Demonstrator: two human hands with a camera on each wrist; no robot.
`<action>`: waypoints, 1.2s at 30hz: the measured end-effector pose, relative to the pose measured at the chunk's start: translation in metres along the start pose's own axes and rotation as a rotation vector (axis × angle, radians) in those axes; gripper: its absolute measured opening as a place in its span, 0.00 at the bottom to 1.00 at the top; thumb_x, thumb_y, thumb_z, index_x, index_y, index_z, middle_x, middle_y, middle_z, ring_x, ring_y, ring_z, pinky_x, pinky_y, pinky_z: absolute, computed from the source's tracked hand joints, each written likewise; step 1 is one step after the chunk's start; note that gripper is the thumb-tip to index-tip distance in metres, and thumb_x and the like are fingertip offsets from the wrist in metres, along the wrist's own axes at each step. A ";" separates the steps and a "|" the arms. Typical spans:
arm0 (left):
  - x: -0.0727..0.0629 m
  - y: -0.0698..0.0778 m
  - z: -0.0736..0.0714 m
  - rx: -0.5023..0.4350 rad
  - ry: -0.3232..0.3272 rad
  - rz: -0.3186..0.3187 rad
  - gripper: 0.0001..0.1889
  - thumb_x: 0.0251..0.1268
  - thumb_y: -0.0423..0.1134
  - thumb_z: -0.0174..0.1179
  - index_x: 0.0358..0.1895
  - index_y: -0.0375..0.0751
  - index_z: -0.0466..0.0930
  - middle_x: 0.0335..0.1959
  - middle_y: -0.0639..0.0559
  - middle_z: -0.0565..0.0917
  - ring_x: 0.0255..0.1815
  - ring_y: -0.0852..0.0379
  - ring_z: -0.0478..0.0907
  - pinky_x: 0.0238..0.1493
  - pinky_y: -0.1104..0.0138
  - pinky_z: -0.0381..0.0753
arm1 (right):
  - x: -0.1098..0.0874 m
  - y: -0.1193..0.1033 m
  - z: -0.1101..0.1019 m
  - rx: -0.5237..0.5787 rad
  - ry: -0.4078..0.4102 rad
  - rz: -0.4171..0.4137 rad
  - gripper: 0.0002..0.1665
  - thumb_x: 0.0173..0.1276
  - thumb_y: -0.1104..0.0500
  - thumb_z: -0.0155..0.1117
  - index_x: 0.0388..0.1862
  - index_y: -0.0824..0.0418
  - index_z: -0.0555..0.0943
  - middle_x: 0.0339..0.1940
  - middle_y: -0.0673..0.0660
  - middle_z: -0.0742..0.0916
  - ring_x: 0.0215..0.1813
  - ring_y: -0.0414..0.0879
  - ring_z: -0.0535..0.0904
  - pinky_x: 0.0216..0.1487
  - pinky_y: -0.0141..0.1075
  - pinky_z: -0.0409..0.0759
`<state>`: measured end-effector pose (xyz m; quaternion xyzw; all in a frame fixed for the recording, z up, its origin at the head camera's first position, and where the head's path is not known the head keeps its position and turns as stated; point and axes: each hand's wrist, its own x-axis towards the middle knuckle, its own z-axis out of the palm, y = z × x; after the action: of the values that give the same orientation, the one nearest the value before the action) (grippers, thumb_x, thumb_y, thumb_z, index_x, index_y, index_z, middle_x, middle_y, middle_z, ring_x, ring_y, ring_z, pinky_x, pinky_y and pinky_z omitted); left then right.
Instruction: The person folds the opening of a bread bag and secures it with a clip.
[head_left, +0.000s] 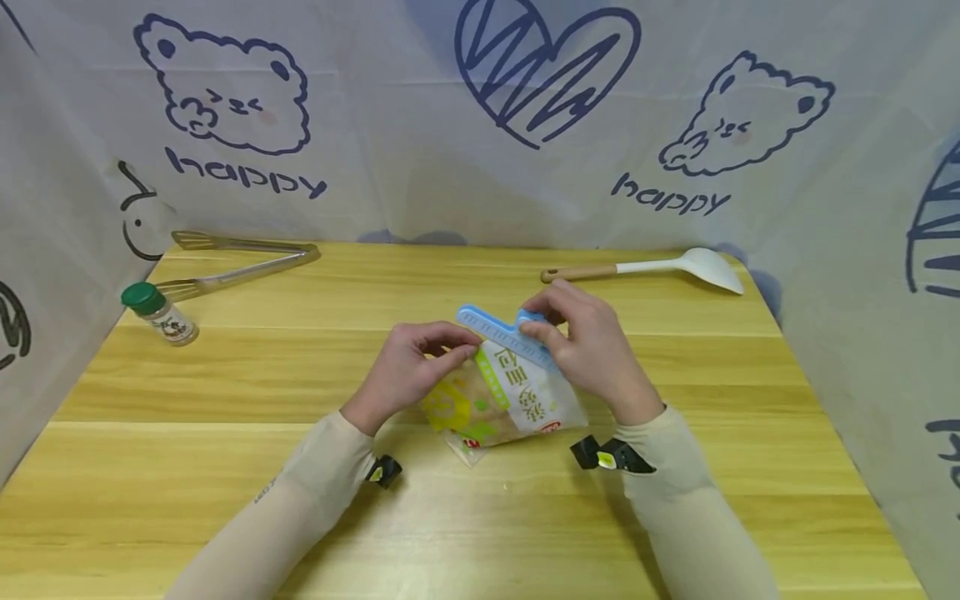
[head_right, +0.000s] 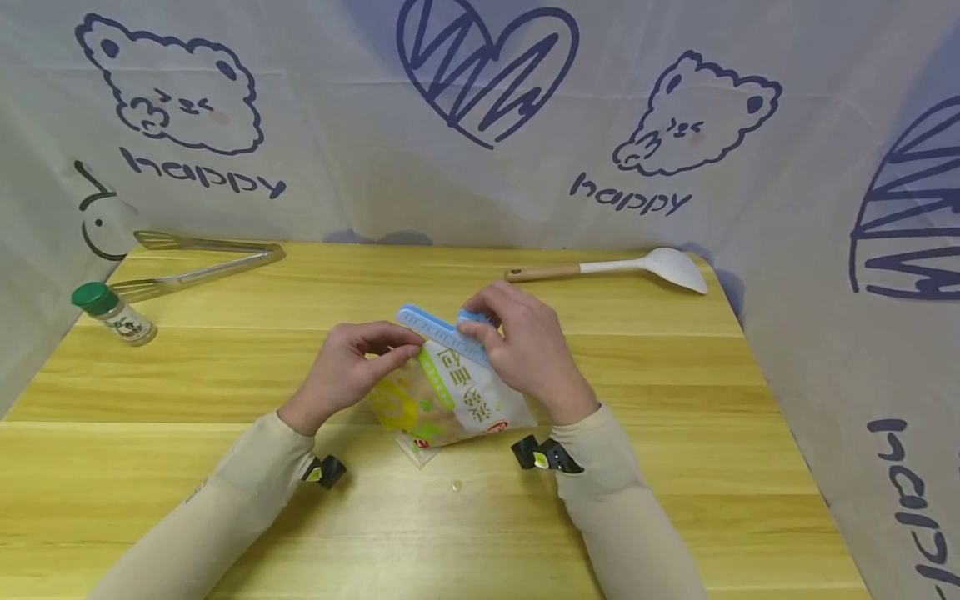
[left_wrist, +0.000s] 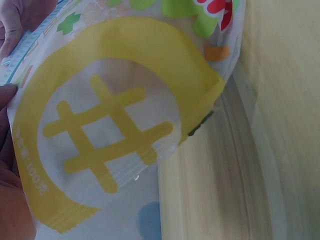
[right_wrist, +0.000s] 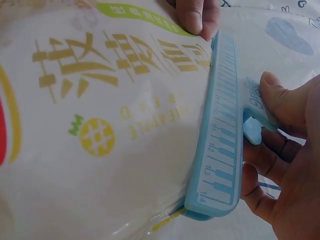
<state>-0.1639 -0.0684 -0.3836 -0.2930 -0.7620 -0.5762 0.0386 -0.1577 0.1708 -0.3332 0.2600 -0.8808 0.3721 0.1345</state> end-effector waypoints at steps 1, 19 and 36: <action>0.000 0.000 0.000 0.002 0.001 0.001 0.05 0.65 0.30 0.65 0.41 0.36 0.88 0.38 0.53 0.88 0.34 0.58 0.83 0.36 0.63 0.82 | 0.000 0.000 0.000 0.001 -0.003 0.001 0.07 0.64 0.63 0.71 0.39 0.61 0.82 0.35 0.50 0.81 0.36 0.43 0.78 0.38 0.40 0.76; -0.008 -0.016 -0.027 0.150 -0.205 -0.221 0.08 0.71 0.43 0.61 0.42 0.43 0.86 0.38 0.57 0.85 0.42 0.59 0.82 0.47 0.60 0.79 | -0.005 0.013 -0.002 0.022 -0.021 0.078 0.13 0.70 0.58 0.67 0.49 0.63 0.83 0.39 0.51 0.82 0.34 0.44 0.75 0.35 0.42 0.77; -0.024 -0.030 -0.041 -0.251 -0.102 -0.530 0.07 0.75 0.33 0.54 0.45 0.30 0.74 0.26 0.45 0.80 0.32 0.52 0.78 0.37 0.56 0.83 | -0.015 0.031 0.007 0.101 -0.039 0.300 0.12 0.71 0.57 0.66 0.48 0.62 0.83 0.38 0.52 0.84 0.35 0.46 0.77 0.34 0.40 0.76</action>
<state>-0.1704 -0.1197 -0.4054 -0.1150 -0.7356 -0.6405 -0.1883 -0.1627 0.1890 -0.3626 0.1391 -0.8925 0.4265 0.0471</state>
